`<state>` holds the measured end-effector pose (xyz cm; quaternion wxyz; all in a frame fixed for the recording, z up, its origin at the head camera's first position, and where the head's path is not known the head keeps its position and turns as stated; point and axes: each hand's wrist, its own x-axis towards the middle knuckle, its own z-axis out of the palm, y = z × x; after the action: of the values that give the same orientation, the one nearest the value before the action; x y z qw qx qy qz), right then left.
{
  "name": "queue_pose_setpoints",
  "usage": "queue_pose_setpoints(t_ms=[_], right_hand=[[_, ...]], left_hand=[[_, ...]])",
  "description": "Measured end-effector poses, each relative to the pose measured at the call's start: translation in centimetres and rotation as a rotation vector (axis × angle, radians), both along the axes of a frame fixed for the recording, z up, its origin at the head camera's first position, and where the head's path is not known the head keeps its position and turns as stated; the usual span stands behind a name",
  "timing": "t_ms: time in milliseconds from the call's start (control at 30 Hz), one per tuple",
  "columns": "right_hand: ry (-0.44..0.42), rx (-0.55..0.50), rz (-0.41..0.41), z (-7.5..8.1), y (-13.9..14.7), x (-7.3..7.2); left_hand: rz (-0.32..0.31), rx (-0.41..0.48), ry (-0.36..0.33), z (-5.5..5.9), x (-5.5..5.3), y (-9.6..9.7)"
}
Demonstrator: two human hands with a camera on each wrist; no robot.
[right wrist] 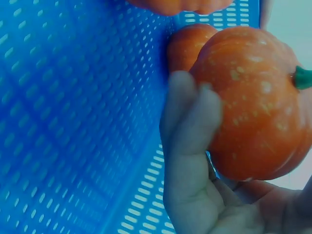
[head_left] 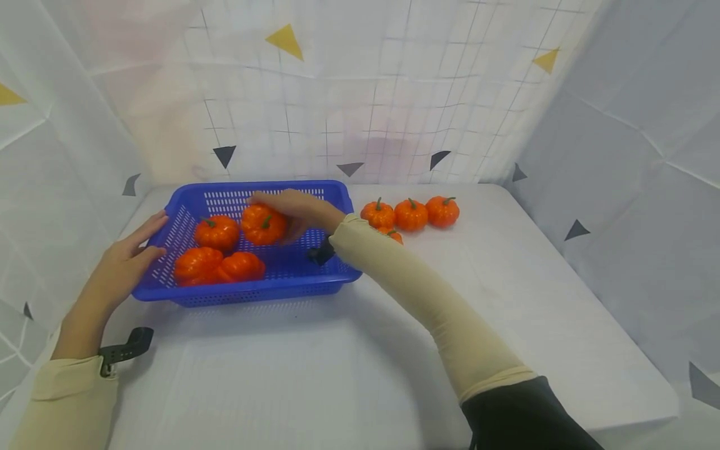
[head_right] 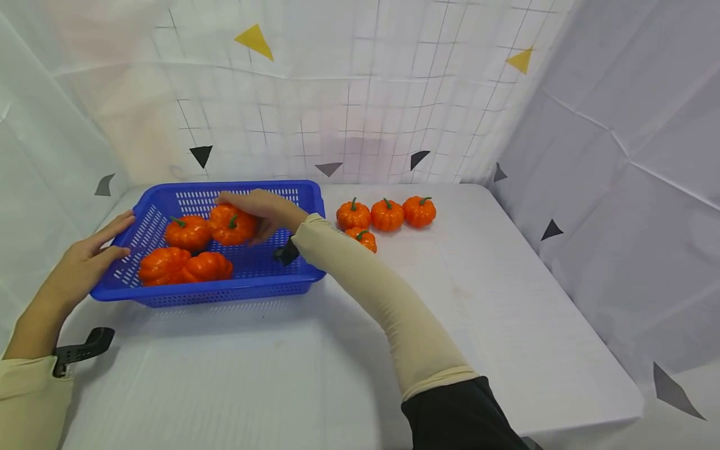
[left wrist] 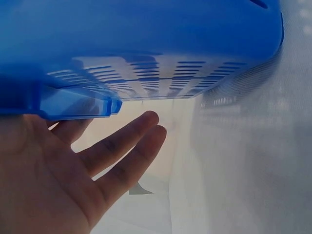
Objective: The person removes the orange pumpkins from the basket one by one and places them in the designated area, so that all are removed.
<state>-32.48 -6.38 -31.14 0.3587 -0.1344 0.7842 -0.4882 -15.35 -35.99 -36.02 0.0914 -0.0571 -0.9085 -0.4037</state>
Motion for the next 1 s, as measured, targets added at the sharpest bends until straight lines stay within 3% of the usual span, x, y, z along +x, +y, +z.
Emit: queue_pose_setpoints(t_ms=[300,500,833,1000], right_hand=[[-0.026,-0.016,-0.031,0.8,1.9,-0.7],[-0.104,-0.042,0.031,1.8,3.5,-1.1],[-0.111,0.133,0.117,3.2,5.0,-0.5],[-0.095,0.157,0.156,3.4,5.9,-0.2]], left_hand=[[-0.002,-0.01,-0.003,0.2,-0.1,0.1],[-0.004,-0.013,-0.002,0.3,-0.2,0.1],[0.008,-0.009,-0.013,0.1,0.0,0.1],[0.013,-0.009,-0.011,0.1,0.1,0.3]])
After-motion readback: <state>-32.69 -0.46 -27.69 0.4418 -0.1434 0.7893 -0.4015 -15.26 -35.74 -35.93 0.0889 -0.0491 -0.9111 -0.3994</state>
